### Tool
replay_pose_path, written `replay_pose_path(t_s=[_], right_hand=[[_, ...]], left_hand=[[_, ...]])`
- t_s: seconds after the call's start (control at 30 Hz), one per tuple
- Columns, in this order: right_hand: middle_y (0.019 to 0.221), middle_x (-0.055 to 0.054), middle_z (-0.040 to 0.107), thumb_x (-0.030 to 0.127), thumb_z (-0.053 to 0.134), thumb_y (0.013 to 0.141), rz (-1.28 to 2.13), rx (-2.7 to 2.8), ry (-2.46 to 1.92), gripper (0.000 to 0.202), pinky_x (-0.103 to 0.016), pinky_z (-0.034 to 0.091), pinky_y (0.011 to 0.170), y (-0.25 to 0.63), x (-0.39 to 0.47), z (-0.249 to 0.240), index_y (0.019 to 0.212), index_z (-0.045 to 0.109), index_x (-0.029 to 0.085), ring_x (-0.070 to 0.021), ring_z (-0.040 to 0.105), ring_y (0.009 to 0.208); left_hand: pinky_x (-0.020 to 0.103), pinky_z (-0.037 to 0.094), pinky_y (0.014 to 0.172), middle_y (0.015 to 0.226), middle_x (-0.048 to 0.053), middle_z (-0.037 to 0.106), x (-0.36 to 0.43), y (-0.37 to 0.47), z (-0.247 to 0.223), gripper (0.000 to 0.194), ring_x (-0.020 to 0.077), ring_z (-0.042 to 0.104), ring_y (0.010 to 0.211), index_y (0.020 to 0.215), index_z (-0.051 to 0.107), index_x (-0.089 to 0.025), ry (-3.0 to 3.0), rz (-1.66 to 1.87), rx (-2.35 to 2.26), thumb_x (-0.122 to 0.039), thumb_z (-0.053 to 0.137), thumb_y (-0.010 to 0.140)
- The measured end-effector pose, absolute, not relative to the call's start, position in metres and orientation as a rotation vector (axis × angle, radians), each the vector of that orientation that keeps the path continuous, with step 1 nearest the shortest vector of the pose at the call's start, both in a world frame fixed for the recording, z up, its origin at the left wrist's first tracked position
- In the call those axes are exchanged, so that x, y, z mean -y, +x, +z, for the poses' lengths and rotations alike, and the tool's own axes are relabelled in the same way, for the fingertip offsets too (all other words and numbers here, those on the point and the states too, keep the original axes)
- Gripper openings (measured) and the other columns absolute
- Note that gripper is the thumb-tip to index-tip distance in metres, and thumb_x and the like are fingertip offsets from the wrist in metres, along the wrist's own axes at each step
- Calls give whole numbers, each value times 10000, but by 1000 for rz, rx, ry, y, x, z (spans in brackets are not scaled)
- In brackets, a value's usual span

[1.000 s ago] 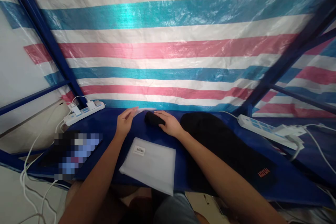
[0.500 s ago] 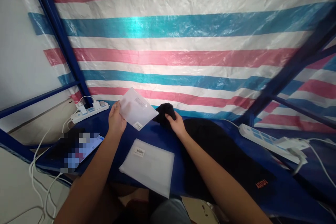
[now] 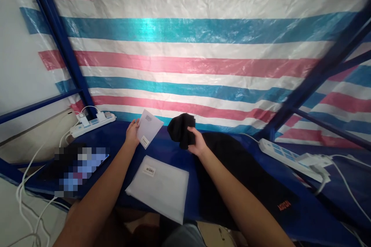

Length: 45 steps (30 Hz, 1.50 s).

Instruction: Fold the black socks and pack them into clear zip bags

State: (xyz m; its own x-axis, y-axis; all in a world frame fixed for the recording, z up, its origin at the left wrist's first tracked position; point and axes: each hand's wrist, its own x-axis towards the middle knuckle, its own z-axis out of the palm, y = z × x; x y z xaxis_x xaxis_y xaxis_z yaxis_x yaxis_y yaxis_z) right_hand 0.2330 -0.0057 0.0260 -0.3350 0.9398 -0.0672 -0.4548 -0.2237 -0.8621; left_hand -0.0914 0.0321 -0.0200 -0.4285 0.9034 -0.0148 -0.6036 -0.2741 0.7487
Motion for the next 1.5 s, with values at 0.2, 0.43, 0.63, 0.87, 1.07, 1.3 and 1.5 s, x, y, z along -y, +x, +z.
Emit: replay_pose_path(t_s=[0.2,0.43,0.63,0.87,1.07,1.3,1.5], right_hand=[[902,-54,786,411,847,805,1802,1024,-736,274,-384,618,733,225,13,21,987,740,237,-265,739,842],[1153,-52,784,410,836,844,1318,1505,-800,327,-433,580,992,211,15,22,1123,773,251,-288,723,1098],[1570,-99,573,158,693,846,442,2010,-779,653,-548,410,1255,210,18,20,1486,629,264,-342,555,1442],[1637,-102,516,72,671,805,129,2319,-747,860,-560,475,1191,205,17,9,1615,478,284,-340,558,1438],[1662,-115,490,55,678,794,70,2416,-696,853,-554,485,1146,203,21,15,1600,492,263,-352,561,1423],[1573,-135,585,48,680,794,22,2447,-693,830,-544,470,1144,204,24,15,1584,508,238,-346,577,1397],[1562,-151,598,24,706,768,8,2578,-618,860,-537,436,1182,205,21,13,1583,510,216,-332,574,1413]], left_hand=[[321,625,963,1200,77,778,-19,-85,-13,765,161,779,991,1416,583,-230,471,1828,-784,35,736,714],[371,587,1067,1226,91,772,-3,-82,4,577,220,744,1152,1328,699,-222,778,1835,-876,-93,816,778],[486,397,1284,1487,120,645,27,-74,25,363,280,541,1469,1363,695,-233,1856,2096,-1458,-342,664,1019],[492,462,1218,1397,68,725,30,-45,18,381,241,627,1381,1391,685,-256,2617,1486,-1157,-222,436,1105],[420,547,1099,1283,46,779,29,-52,17,320,221,719,1199,1291,747,-274,2486,1379,-1133,-283,490,1100],[402,572,1062,1249,55,796,35,-52,28,296,239,740,1167,1247,785,-280,2376,1286,-1046,-374,561,1078],[355,591,950,1184,44,809,32,-59,26,285,219,747,1068,1225,804,-291,2388,1154,-1028,-373,575,1076]])
